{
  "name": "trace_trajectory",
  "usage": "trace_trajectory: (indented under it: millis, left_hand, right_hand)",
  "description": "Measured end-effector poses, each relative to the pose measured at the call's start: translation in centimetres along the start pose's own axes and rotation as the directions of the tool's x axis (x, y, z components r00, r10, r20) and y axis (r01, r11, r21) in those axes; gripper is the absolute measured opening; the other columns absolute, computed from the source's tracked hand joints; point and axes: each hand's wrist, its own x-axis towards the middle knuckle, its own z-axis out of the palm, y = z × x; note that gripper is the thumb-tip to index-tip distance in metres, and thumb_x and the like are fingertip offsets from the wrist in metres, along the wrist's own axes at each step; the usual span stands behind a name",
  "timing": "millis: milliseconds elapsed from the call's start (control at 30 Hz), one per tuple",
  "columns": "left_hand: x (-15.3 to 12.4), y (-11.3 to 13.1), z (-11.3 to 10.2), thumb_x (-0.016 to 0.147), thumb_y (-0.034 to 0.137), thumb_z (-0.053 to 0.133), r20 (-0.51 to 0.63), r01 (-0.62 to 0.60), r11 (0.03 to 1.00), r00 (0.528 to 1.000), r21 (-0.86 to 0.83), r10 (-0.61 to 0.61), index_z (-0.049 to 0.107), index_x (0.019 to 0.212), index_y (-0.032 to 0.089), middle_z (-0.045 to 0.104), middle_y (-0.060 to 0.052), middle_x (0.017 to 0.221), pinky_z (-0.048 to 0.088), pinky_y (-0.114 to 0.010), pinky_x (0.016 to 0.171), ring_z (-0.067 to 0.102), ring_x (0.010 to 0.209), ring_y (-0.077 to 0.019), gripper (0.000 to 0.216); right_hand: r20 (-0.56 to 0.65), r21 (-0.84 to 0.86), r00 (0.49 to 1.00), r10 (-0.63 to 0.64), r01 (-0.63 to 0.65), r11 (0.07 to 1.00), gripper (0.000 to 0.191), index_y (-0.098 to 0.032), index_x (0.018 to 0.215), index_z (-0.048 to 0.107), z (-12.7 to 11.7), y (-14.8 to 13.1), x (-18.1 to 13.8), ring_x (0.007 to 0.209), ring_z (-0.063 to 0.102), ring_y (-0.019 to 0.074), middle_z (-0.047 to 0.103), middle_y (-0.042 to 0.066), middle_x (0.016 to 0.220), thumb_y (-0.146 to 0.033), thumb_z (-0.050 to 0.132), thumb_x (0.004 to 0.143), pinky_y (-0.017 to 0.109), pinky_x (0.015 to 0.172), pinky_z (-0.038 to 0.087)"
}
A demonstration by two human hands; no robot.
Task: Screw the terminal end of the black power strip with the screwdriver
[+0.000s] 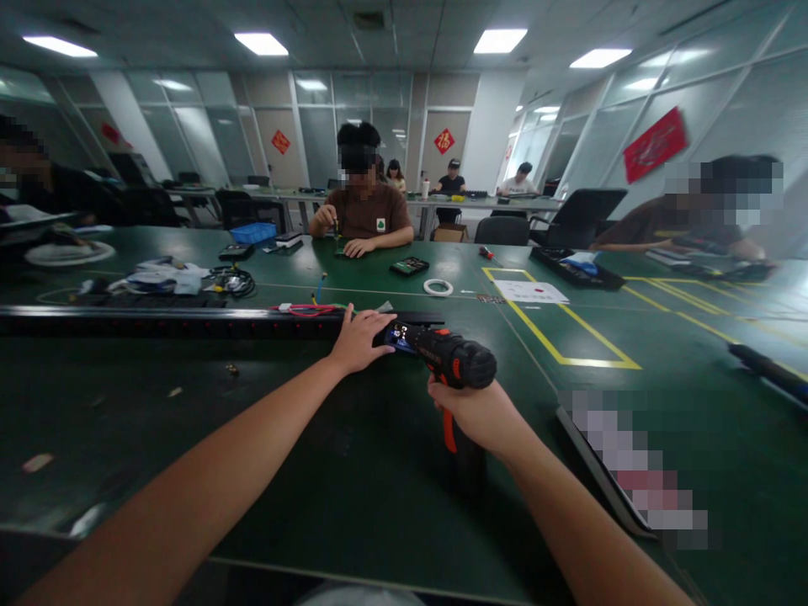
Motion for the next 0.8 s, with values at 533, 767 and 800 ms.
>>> trace_trajectory:
  millis: [533,767,800]
  left_hand:
    - [0.02,-0.05,-0.01,0.093,0.05,0.069,0.006,0.004,1.0,1.0,0.004,-0.004,0.049,0.151,0.032,0.061,-0.004,0.148,-0.003,-0.064,0.128,0.047,0.141,-0.0282,0.064]
    - [-0.01,-0.01,-0.07,0.094,0.049,0.068,0.004,0.005,1.0,1.0,0.0,-0.005,0.049,0.151,0.033,0.061,-0.004,0.149,-0.003,-0.065,0.127,0.047,0.141,-0.0283,0.063]
    - [-0.01,0.0,-0.07,0.094,0.049,0.068,0.004,0.005,1.0,1.0,0.003,-0.005,0.049,0.151,0.033,0.061,-0.004,0.149,-0.003,-0.065,0.128,0.047,0.141,-0.0285,0.063]
  right_hand:
    - [-0.033,0.059,0.997,0.067,-0.065,0.996,0.018,-0.021,0.089,0.07,0.19,-0.35,-0.06,0.072,0.065,0.0215,0.068,0.002,0.075,-0.033,0.068,0.076,0.035,0.074,0.054]
    - [-0.044,0.074,0.996,0.073,-0.07,0.995,0.019,-0.02,0.088,0.071,0.19,-0.69,-0.14,0.07,0.067,0.0219,0.069,0.003,0.071,-0.033,0.069,0.075,0.035,0.071,0.054]
    - [-0.044,0.072,0.996,0.071,-0.068,0.995,0.018,-0.02,0.088,0.071,0.19,-0.57,-0.11,0.07,0.066,0.0218,0.069,0.002,0.071,-0.033,0.069,0.075,0.035,0.071,0.054]
